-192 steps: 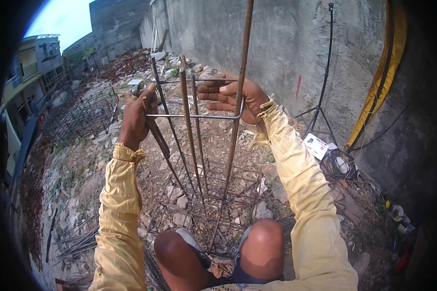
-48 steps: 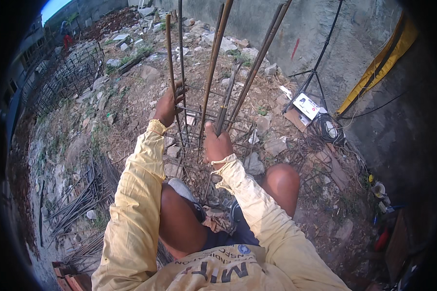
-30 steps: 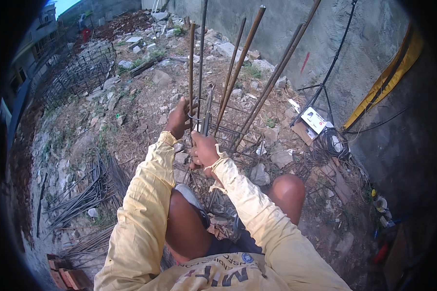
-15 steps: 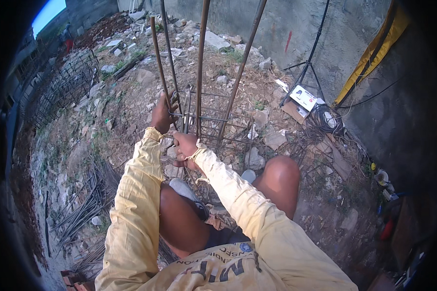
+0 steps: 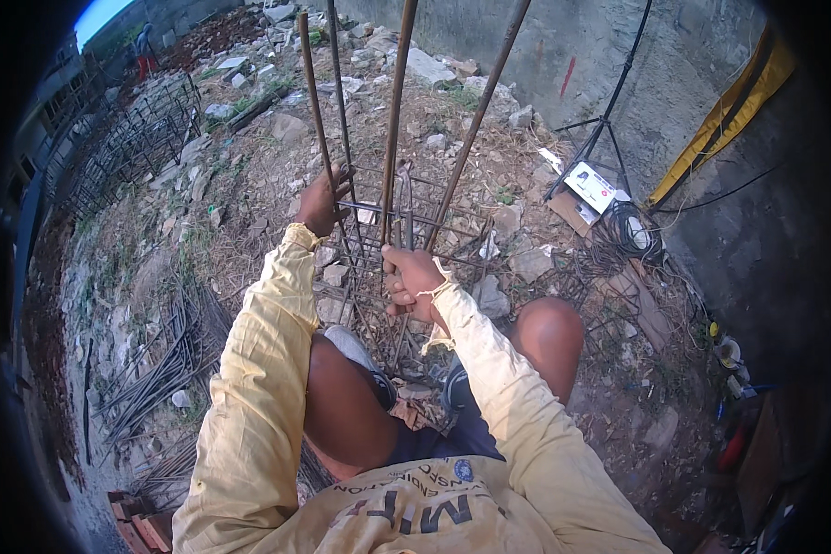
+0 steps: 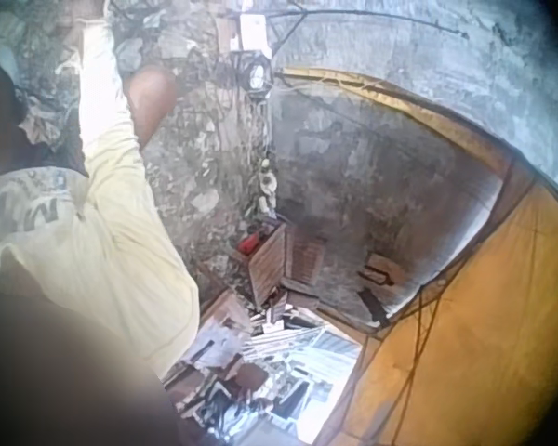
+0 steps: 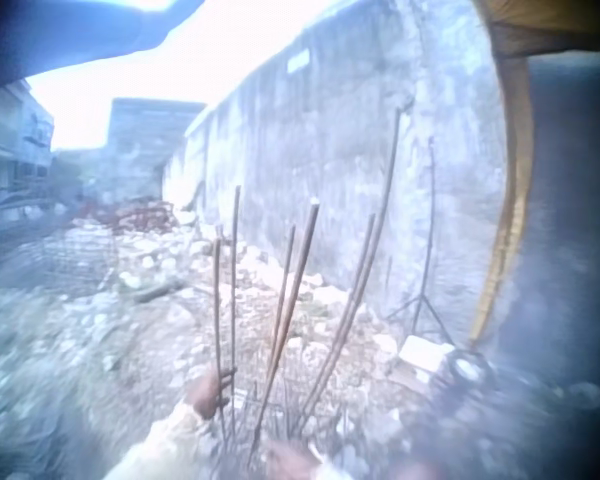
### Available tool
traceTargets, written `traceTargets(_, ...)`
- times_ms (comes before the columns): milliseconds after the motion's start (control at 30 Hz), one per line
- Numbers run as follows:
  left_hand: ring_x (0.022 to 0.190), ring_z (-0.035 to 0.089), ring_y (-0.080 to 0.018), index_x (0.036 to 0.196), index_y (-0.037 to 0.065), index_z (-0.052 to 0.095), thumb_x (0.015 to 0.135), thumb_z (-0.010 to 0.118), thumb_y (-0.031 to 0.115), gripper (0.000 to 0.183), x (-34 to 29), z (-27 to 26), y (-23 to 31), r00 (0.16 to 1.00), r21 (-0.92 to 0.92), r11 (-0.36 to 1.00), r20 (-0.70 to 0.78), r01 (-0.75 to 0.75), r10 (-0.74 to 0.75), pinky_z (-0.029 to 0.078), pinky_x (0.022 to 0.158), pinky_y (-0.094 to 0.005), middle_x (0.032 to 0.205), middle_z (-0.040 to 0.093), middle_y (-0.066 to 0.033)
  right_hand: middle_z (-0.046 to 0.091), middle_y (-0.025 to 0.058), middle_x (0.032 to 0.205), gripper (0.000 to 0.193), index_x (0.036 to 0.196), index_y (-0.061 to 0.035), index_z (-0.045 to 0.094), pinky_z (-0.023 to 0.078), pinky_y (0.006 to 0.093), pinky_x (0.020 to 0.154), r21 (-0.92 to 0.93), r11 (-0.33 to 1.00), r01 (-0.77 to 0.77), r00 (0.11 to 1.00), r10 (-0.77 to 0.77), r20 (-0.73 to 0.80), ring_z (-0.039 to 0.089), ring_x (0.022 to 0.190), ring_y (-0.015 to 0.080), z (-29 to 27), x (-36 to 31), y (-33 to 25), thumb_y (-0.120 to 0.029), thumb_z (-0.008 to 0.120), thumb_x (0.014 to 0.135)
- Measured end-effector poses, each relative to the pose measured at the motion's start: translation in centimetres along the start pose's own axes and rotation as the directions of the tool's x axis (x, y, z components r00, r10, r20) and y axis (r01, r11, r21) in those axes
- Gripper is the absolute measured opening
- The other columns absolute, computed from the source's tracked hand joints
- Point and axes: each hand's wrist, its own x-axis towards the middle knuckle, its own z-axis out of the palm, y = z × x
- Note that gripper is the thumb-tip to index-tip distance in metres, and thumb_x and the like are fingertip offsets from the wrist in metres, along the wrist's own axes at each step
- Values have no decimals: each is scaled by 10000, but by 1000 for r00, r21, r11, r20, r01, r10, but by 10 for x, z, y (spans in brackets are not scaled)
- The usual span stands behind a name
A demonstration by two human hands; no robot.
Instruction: The person sits on the ground at a construction site and assembles a rebar cage by tying vertical bars to horizontal rings with wire. They use pliers to twist and secure the wire at multiple intersections, then place a pre-bent metal ring around the top of the vertical bars.
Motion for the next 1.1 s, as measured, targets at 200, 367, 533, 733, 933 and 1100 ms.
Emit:
traceTargets(200, 1316, 417, -256, 1458, 254, 397, 975, 436, 524, 555, 8, -14, -8, 1000, 86, 996, -10, 21, -20, 363, 971, -531, 1425, 488, -12, 369, -25, 500, 378, 689, -122, 460, 480, 345, 419, -116, 962, 246, 952, -262, -160, 332, 348, 103, 16, -2, -8, -373, 521, 966)
traceTargets(367, 1323, 424, -253, 1454, 196, 397, 968, 449, 535, 595, 10, -11, -9, 998, 36, 997, -6, 69, -69, 381, 950, -517, 1432, 481, -12, 359, -12, 481, 387, 701, -94, 457, 489, 392, 414, 40, 993, -110, 994, 109, 23, 318, 319, 115, 2, 7, 11, -373, 522, 961)
traceTargets(533, 1338, 418, -264, 1454, 163, 379, 1000, 440, 456, 543, 11, -22, -17, 990, 232, 969, 126, -87, 59, 426, 951, -519, 1475, 422, -7, 402, 5, 519, 388, 717, -70, 475, 481, 381, 398, -154, 966, 205, 955, -232, -183, 389, 366, 139, 15, 9, 23, -368, 548, 954)
traceTargets(733, 1097, 495, -194, 1258, 150, 552, 958, 501, 469, 441, 27, -24, -20, 987, 215, 965, 90, -149, 133, 472, 754, -420, 1194, 534, -10, 414, 11, 506, 370, 754, -70, 470, 472, 337, 428, 138, 987, 87, 996, -85, -18, 376, 344, 121, 16, -5, 43, -368, 501, 970)
traceTargets(933, 958, 508, -180, 1118, 115, 623, 945, 496, 501, 441, 14, -18, -22, 994, 110, 988, 2, -112, 113, 482, 719, -411, 1033, 561, -24, 500, 12, 593, 280, 926, -31, 540, 457, 296, 503, -246, 862, 443, 883, -467, -48, 493, 476, 113, 24, -41, 82, -307, 554, 970)
traceTargets(1100, 889, 515, -171, 1094, 119, 615, 951, 474, 481, 414, 4, -7, -12, 996, 98, 993, -65, -61, 67, 480, 696, -369, 996, 562, -29, 538, 29, 671, 248, 985, -52, 544, 448, 331, 601, -309, 800, 515, 833, -552, -40, 578, 622, 145, 6, -50, 88, -297, 573, 964)
